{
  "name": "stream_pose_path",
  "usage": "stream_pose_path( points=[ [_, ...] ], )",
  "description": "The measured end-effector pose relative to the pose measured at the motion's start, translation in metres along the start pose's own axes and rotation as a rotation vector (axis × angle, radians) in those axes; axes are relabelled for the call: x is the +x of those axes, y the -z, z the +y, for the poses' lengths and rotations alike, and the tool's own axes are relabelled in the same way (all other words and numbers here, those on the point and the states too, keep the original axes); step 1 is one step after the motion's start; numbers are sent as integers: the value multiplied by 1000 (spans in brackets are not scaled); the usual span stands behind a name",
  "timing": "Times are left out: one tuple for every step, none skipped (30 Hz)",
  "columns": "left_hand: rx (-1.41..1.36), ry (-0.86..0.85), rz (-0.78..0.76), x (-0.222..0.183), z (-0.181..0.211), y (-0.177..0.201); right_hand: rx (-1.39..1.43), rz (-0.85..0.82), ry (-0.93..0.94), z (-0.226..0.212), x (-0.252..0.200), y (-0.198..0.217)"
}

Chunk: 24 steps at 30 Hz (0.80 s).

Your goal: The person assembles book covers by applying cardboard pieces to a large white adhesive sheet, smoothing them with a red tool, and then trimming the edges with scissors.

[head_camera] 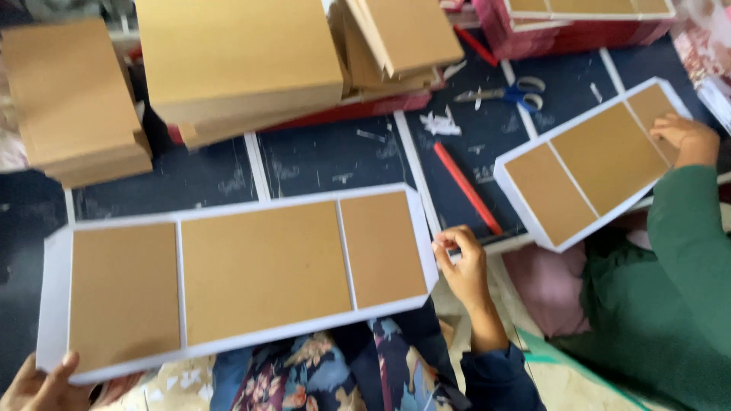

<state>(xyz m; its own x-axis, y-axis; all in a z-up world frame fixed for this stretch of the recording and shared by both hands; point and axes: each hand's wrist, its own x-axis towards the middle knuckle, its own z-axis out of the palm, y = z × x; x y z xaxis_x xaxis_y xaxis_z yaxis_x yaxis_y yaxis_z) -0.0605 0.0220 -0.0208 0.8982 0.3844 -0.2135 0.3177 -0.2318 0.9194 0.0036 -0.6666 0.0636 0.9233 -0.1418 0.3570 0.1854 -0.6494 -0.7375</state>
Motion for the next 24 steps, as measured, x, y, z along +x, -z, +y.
stream_pose_path(
  points=[
    [-211, 111, 28, -13, 33, -18, -35, 2, -30, -4, -2, 0],
    [-421, 223, 59, -26, 67, -36, -70, 4, -60, -8, -5, 1],
    [-424, 223, 60, -34, 93, -48, -72, 3, -57, -10, -11, 2],
    [-422, 219, 27, -44, 121, -61, -126, -20, -181, -12, -16, 3],
    [-420, 215, -8, -52, 148, -73, -181, -43, -308, -14, -23, 5],
    [-422, 216, -10, -51, 115, -61, -184, -42, -308, -11, -30, 3],
    [-451, 102, 30, -46, 82, -52, -172, -48, -359, -7, -37, 3],
    [-483, -15, 65, -40, 50, -44, -159, -55, -411, -3, -44, 4],
    [-480, -13, 52, -25, 54, -33, -163, -47, -421, -2, -48, 1],
    [126, -715, 3, -9, 58, -22, -36, -27, -501, 0, -52, -1],
    [757, -1396, -38, 8, 64, -13, 93, -4, -577, 2, -55, -3],
    [750, -1406, -49, 1, 59, -17, 90, 9, -585, 2, -60, -7],
    [601, -1178, -4, -7, 54, -22, 279, 70, -639, 2, -63, -10],
    [454, -947, 36, -14, 49, -27, 469, 131, -688, 3, -66, -13],
    [453, -949, 30, -33, 48, -36, 468, 136, -691, 1, -67, -19],
    [246, -592, 88, -52, 46, -46, 549, 166, -691, -2, -69, -25],
    [43, -231, 141, -70, 44, -55, 630, 194, -688, -4, -70, -32],
    [43, -232, 136, -90, 74, -89, 629, 199, -690, -9, -71, -35],
    [-46, -140, -66, -112, 104, -123, 667, 183, -702, -13, -71, -39],
    [-136, -43, -266, -134, 133, -157, 705, 167, -713, -17, -71, -43],
    [-135, -42, -266, -137, 129, -176, 705, 166, -715, -26, -69, -45],
    [-258, 136, -640, -140, 126, -195, 709, 137, -694, -35, -68, -48],
    [-379, 331, -1006, -145, 121, -214, 710, 105, -674, -44, -67, -50],
    [-382, 333, -1004, -149, 110, -233, 708, 101, -675, -50, -67, -49]
  ],
)
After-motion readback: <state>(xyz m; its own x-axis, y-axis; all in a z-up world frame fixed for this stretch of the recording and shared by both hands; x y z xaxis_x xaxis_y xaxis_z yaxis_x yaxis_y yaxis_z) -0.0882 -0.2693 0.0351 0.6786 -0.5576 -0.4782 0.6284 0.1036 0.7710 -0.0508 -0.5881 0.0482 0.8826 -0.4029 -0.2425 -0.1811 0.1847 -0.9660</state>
